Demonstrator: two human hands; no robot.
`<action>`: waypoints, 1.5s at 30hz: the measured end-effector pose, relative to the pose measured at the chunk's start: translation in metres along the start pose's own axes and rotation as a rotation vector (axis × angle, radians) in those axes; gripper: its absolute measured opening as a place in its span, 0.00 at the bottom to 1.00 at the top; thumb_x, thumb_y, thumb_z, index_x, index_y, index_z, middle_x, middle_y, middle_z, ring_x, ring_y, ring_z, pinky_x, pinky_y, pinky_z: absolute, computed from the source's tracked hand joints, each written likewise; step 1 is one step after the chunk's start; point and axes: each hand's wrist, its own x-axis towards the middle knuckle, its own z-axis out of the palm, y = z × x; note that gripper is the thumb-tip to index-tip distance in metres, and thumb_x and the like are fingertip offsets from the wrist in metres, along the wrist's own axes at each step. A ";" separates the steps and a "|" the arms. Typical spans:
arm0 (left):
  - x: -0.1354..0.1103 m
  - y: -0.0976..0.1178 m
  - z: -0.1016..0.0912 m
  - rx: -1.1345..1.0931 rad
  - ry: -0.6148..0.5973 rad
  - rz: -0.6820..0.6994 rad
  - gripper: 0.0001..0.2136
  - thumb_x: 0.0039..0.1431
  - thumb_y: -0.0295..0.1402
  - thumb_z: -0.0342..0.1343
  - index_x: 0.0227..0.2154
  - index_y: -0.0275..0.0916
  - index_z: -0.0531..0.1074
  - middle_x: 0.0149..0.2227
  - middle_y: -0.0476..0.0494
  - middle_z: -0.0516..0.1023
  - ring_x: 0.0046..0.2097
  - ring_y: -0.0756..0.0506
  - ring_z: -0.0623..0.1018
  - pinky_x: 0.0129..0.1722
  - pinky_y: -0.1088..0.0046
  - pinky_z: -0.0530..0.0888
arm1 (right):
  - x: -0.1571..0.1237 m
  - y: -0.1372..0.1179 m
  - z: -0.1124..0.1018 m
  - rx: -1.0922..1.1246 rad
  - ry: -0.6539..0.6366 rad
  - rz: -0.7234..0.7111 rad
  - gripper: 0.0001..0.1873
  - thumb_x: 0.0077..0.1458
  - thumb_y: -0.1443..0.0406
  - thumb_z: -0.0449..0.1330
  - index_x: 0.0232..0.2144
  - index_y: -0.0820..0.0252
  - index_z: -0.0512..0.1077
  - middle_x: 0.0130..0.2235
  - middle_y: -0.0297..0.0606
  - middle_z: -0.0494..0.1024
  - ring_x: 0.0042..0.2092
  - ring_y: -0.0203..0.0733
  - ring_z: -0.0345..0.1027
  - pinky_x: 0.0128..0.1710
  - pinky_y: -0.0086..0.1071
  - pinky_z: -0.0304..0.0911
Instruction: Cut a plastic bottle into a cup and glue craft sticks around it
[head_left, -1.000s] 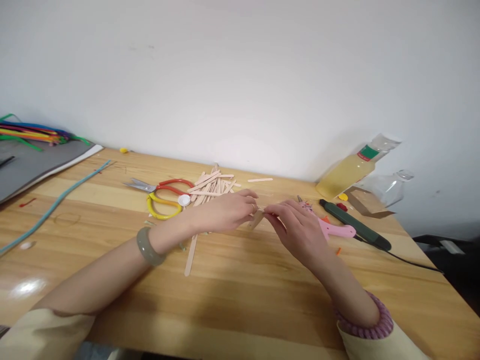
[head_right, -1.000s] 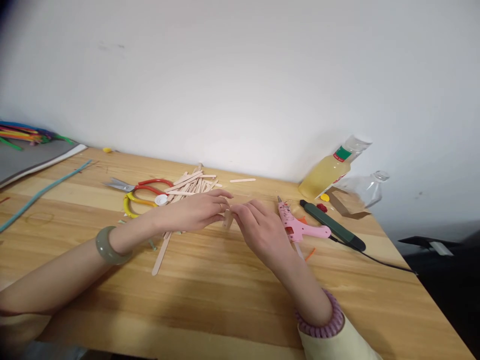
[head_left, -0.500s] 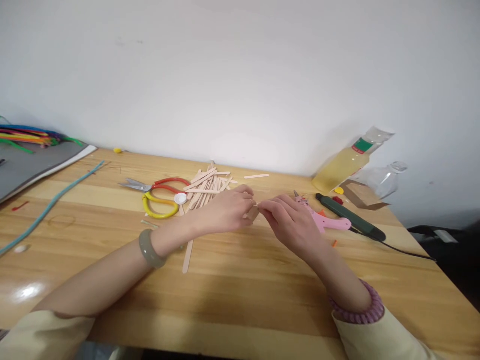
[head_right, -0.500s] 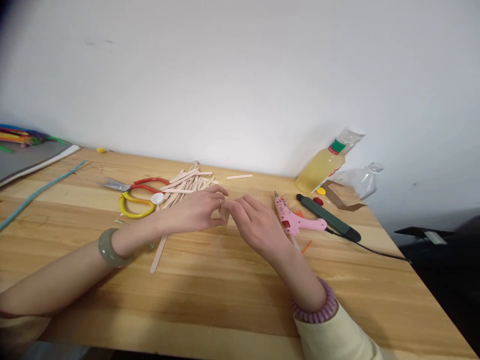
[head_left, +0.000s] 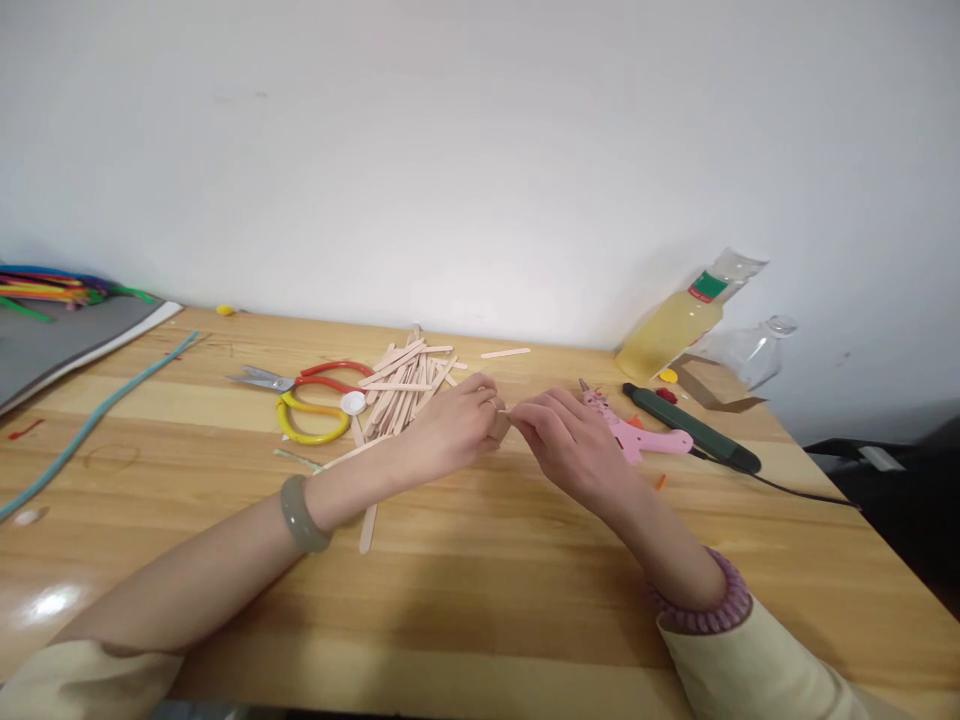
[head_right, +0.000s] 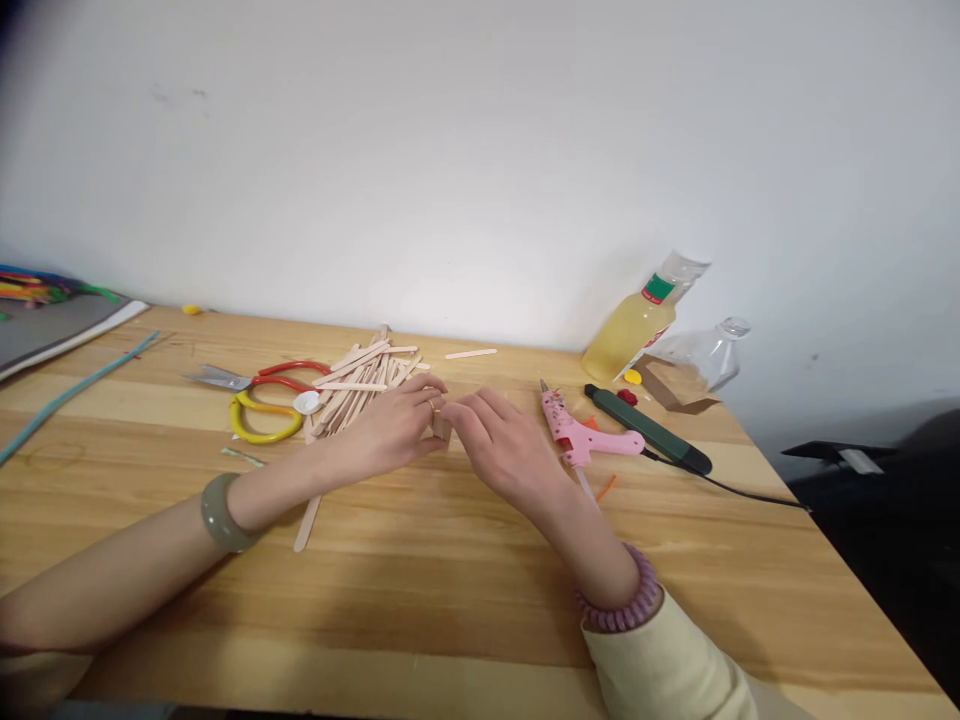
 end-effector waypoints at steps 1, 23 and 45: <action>0.000 0.000 0.000 -0.005 0.002 0.003 0.03 0.54 0.27 0.53 0.26 0.36 0.68 0.32 0.43 0.74 0.48 0.41 0.68 0.46 0.67 0.70 | 0.000 0.000 0.000 0.005 0.001 0.002 0.09 0.57 0.75 0.50 0.40 0.62 0.63 0.33 0.39 0.71 0.34 0.40 0.62 0.33 0.32 0.60; -0.004 -0.004 -0.009 0.079 0.011 0.128 0.04 0.57 0.29 0.52 0.28 0.34 0.69 0.33 0.41 0.73 0.42 0.42 0.70 0.43 0.67 0.68 | 0.005 -0.003 -0.017 -0.080 -0.082 0.187 0.18 0.53 0.60 0.60 0.43 0.62 0.64 0.38 0.43 0.76 0.40 0.47 0.68 0.36 0.38 0.62; -0.002 -0.012 -0.002 0.053 0.014 0.231 0.09 0.59 0.23 0.48 0.25 0.36 0.67 0.27 0.46 0.72 0.37 0.46 0.67 0.39 0.70 0.64 | 0.005 0.000 0.011 -0.194 -0.285 0.206 0.08 0.49 0.67 0.64 0.22 0.60 0.68 0.26 0.36 0.76 0.31 0.42 0.66 0.37 0.35 0.52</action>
